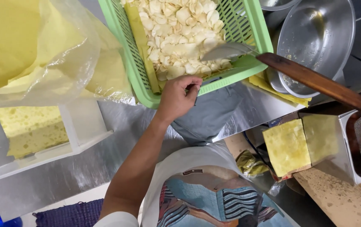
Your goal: The person stirs a dark liquid in a deep fryer with a ladle, then transfers sliced white pieces from a metal strainer into a green basket. They then move white slices from a pink basket into a metal bowl on a scale, and place the empty pink basket under a shelf.
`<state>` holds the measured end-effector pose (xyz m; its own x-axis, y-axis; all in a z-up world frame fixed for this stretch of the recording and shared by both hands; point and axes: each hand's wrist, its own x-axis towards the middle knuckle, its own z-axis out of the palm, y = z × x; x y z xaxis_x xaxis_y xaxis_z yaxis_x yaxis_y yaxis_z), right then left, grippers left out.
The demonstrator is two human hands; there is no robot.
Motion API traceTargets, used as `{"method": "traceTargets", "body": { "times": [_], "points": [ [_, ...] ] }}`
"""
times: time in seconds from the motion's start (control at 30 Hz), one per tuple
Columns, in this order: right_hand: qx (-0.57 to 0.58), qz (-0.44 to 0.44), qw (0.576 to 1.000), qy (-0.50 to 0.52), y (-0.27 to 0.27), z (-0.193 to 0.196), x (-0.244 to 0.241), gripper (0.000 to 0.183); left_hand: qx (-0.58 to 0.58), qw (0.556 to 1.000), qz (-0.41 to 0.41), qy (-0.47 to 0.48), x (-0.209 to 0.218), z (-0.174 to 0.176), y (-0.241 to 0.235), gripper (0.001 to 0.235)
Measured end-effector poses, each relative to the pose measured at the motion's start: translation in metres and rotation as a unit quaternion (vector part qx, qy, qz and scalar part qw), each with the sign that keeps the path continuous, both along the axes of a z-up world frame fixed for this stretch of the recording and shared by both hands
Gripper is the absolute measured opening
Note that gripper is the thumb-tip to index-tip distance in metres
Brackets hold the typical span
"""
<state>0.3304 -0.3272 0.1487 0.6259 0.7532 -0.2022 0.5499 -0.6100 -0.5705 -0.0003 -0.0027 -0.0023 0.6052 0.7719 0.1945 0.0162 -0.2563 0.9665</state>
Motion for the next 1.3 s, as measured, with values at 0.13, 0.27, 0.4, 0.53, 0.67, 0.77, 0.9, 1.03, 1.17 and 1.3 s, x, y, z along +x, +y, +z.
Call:
{"method": "traceTargets", "body": {
  "times": [0.13,0.27,0.4,0.53,0.67,0.77,0.9,1.03,1.17,1.3],
  "points": [
    [-0.011,-0.011,1.000,0.013,0.003,0.004,-0.003,0.039,-0.009,1.000,-0.006,-0.001,0.000,-0.002,0.000,0.018],
    [-0.018,-0.028,0.999,0.031,0.003,0.008,-0.009,0.042,-0.007,1.000,-0.001,-0.002,0.000,0.000,0.000,0.018],
    [-0.022,-0.036,0.998,0.047,0.010,0.013,-0.014,0.045,-0.004,0.999,-0.021,0.045,-0.002,0.008,0.001,0.019],
    [-0.087,0.124,0.976,-0.158,0.032,0.037,-0.041,0.043,0.000,0.998,-0.021,0.052,-0.002,0.005,0.001,0.019],
    [-0.148,0.213,0.910,-0.322,0.025,0.017,-0.034,0.053,0.001,0.998,-0.009,0.055,-0.001,0.006,0.001,0.017],
    [-0.160,0.185,0.900,-0.360,0.018,0.009,-0.032,0.055,-0.020,0.998,-0.007,0.056,-0.001,0.010,0.000,0.016],
    [-0.080,0.051,0.984,-0.148,0.024,0.029,-0.053,0.052,-0.068,0.996,0.008,0.058,0.000,0.010,-0.001,0.018],
    [0.027,0.028,0.991,-0.127,-0.009,-0.019,-0.018,0.053,-0.058,0.996,0.013,0.062,0.001,-0.001,0.002,0.017],
    [0.051,0.006,0.981,-0.186,0.001,-0.081,0.005,0.060,-0.062,0.995,0.062,0.050,0.001,0.003,0.002,0.011],
    [0.088,-0.042,0.970,-0.224,0.024,-0.165,0.027,0.055,-0.113,0.987,0.096,0.066,0.004,0.000,0.000,0.011]
  ]
}}
